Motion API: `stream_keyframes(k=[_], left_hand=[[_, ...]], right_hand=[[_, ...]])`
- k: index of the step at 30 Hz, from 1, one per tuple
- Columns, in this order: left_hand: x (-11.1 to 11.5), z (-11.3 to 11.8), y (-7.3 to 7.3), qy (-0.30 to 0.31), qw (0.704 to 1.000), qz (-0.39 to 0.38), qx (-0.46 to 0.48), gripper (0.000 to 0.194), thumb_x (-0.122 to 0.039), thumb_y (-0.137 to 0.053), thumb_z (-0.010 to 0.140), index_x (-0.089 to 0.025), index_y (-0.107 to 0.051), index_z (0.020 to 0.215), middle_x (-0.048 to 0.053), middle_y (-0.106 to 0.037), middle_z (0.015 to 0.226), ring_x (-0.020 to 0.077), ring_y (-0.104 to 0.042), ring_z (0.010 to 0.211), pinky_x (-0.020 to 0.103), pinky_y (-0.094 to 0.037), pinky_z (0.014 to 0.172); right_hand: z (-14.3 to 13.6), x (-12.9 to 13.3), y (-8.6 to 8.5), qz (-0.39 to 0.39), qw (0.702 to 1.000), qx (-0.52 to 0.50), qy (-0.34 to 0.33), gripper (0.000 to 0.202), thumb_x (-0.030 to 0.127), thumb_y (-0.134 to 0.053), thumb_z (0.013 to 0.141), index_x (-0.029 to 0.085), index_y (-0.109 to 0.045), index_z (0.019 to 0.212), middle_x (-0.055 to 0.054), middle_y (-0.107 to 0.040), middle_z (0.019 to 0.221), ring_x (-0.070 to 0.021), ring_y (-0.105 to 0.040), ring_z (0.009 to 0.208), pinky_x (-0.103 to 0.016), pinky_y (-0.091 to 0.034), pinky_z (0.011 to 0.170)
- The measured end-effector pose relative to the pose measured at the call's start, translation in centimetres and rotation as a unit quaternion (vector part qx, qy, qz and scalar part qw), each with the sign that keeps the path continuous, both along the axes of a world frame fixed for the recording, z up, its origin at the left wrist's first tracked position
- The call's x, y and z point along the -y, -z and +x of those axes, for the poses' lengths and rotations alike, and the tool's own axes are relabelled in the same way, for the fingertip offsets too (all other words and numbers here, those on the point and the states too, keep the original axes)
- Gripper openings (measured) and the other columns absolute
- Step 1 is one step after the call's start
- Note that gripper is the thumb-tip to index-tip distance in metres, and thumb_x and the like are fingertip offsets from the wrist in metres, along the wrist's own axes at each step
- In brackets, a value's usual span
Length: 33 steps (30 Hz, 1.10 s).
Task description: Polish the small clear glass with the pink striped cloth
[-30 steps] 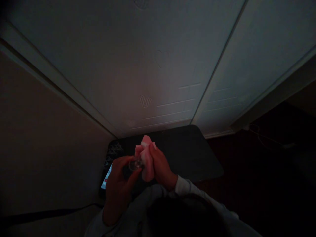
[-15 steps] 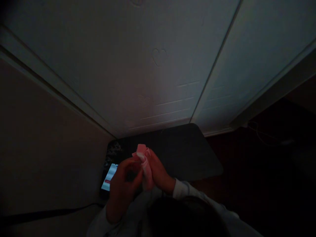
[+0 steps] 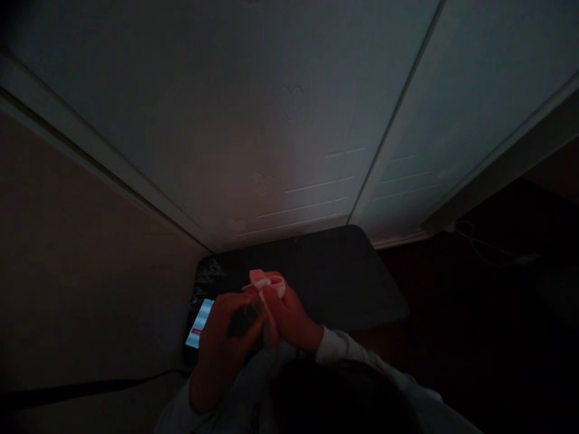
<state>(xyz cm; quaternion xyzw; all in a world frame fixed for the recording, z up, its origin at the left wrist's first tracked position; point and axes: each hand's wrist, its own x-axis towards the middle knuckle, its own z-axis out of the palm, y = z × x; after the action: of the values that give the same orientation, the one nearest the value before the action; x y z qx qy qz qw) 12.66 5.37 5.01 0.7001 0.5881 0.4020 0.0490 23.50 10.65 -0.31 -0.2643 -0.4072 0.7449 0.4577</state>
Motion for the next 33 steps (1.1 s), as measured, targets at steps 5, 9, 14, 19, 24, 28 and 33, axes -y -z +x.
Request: stream_keyframes(k=[5, 9, 14, 19, 24, 28, 33], left_hand=[[0.1, -0.1, 0.4, 0.032, 0.999, -0.005, -0.028, 0.014, -0.019, -0.059, 0.081, -0.023, -0.055, 0.094, 0.003, -0.067, 0.085, 0.0193, -0.062, 0.079, 0.033, -0.051, 0.068], [0.2, -0.3, 0.7, 0.079, 0.995, 0.003, -0.06, 0.02, -0.018, -0.057, 0.082, -0.022, -0.053, 0.101, 0.005, -0.069, 0.091, 0.0201, -0.063, 0.084, 0.035, -0.052, 0.072], [0.3, -0.2, 0.2, 0.147, 0.981, -0.009, -0.123, 0.013, -0.016, -0.051, 0.086, -0.019, -0.055, 0.097, 0.006, -0.07, 0.089, 0.0188, -0.066, 0.08, 0.033, -0.053, 0.07], [0.2, -0.1, 0.3, 0.159, 0.98, 0.016, -0.12, 0.013, -0.016, -0.052, 0.085, -0.018, -0.057, 0.097, 0.007, -0.071, 0.09, 0.0181, -0.065, 0.081, 0.031, -0.054, 0.07], [0.5, -0.3, 1.0, 0.114, 0.987, 0.024, -0.113, 0.018, -0.017, -0.059, 0.082, -0.019, -0.056, 0.1, 0.006, -0.071, 0.09, 0.0196, -0.062, 0.084, 0.033, -0.053, 0.074], [0.7, -0.5, 1.3, 0.089, 0.991, 0.004, -0.099, 0.021, -0.019, -0.059, 0.081, -0.021, -0.056, 0.102, 0.005, -0.071, 0.089, 0.0206, -0.061, 0.086, 0.034, -0.052, 0.074], [0.8, -0.5, 1.6, 0.1, 0.992, -0.006, -0.073, 0.022, -0.019, -0.06, 0.08, -0.021, -0.056, 0.102, 0.005, -0.071, 0.091, 0.0202, -0.061, 0.087, 0.034, -0.052, 0.075]], right_hand=[[-0.1, -0.6, -0.2, -0.037, 0.999, 0.031, 0.019, 0.033, 0.053, -0.057, 0.077, 0.021, -0.058, 0.084, 0.001, -0.062, 0.072, -0.0131, -0.055, 0.064, -0.026, -0.045, 0.063], [0.3, -1.1, -0.5, -0.027, 0.997, 0.069, 0.013, 0.034, 0.051, -0.059, 0.077, 0.019, -0.061, 0.088, 0.0, -0.064, 0.075, -0.0131, -0.057, 0.067, -0.027, -0.045, 0.068], [0.9, -1.5, -0.3, -0.049, 0.993, 0.092, -0.056, 0.036, 0.051, -0.061, 0.076, 0.018, -0.065, 0.09, -0.001, -0.064, 0.075, -0.0136, -0.057, 0.068, -0.027, -0.045, 0.067], [1.3, -1.8, -0.4, -0.104, 0.987, 0.081, -0.093, 0.032, 0.047, -0.068, 0.07, 0.017, -0.067, 0.08, 0.001, -0.062, 0.07, -0.0133, -0.056, 0.066, -0.026, -0.043, 0.065], [1.4, -1.9, -1.2, -0.107, 0.988, 0.077, -0.076, 0.028, 0.046, -0.067, 0.07, 0.018, -0.064, 0.074, 0.002, -0.061, 0.07, -0.0127, -0.055, 0.067, -0.026, -0.042, 0.067], [1.4, -2.1, -1.2, -0.057, 0.99, 0.098, -0.079, 0.025, 0.043, -0.061, 0.077, 0.019, -0.06, 0.076, 0.004, -0.058, 0.065, -0.0113, -0.052, 0.062, -0.025, -0.04, 0.062], [1.7, -2.2, -1.1, -0.053, 0.987, 0.092, -0.118, 0.012, 0.024, -0.064, 0.073, 0.02, -0.056, 0.081, 0.004, -0.061, 0.076, -0.0101, -0.054, 0.067, -0.022, -0.04, 0.063]])
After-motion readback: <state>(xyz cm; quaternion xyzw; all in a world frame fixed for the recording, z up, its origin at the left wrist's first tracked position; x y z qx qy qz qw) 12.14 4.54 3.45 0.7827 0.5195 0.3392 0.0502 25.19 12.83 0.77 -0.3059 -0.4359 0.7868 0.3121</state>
